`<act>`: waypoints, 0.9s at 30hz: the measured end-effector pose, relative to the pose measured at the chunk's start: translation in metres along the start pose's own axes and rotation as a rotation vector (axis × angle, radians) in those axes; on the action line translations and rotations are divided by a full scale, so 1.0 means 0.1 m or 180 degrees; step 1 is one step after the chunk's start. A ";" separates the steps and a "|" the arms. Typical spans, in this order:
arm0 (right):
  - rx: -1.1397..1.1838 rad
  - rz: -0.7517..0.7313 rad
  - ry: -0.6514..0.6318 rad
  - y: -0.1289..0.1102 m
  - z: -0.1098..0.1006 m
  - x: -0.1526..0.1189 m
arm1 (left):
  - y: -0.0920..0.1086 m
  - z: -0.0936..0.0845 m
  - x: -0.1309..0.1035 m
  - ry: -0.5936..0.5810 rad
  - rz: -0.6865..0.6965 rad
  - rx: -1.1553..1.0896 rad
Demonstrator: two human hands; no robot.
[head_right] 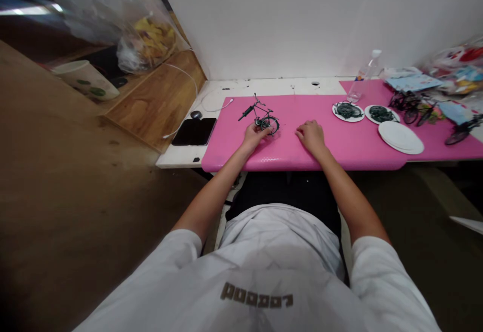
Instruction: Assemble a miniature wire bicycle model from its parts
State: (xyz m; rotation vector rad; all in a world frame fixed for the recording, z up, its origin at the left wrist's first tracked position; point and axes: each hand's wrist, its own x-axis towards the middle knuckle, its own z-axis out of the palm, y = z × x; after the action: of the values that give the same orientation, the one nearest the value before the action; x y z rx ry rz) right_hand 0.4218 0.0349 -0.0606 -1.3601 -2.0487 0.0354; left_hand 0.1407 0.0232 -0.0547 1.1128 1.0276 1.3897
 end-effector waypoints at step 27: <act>0.3133 0.1303 -0.0009 -0.68 0.18 0.00 | 0.00 0.00 -0.01 -0.0267 -0.0087 -0.0310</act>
State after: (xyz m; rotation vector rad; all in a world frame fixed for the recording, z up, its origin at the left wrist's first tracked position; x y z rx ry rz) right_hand 0.3572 0.0097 -0.0501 -1.0631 -1.3578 1.0652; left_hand 0.1408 0.0226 -0.0543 1.0726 0.9027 1.3456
